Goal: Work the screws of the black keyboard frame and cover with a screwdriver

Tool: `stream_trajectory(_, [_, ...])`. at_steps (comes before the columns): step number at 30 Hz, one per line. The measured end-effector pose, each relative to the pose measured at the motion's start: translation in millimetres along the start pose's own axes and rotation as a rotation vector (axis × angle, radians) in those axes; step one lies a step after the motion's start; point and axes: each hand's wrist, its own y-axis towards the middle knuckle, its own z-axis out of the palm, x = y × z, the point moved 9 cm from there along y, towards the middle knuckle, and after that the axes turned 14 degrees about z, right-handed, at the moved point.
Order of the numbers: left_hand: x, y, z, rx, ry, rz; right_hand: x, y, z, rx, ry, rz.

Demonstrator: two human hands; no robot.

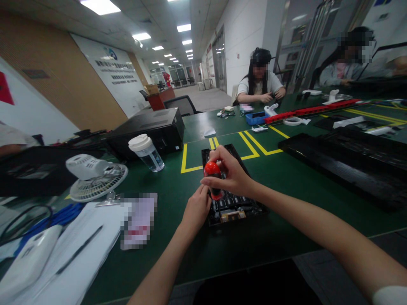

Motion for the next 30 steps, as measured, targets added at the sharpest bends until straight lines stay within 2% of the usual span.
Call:
stream_trajectory(4, [-1.9, -0.4, -1.1, 0.001, 0.016, 0.002, 1.6, 0.8, 0.9, -0.011, -0.043, -0.007])
stream_trajectory(10, [0.3, -0.2, 0.2, 0.016, 0.018, -0.017, 8.9, 0.7, -2.1, -0.098, -0.163, -0.073])
stream_trajectory(17, [2.9, -0.6, 2.4, 0.039, 0.008, -0.048, 8.4, 1.0, -4.3, -0.172, -0.233, -0.083])
stream_trajectory(30, [0.7, -0.7, 0.4, 0.022, -0.006, -0.036, 6.5, -1.1, -4.0, -0.271, -0.305, -0.008])
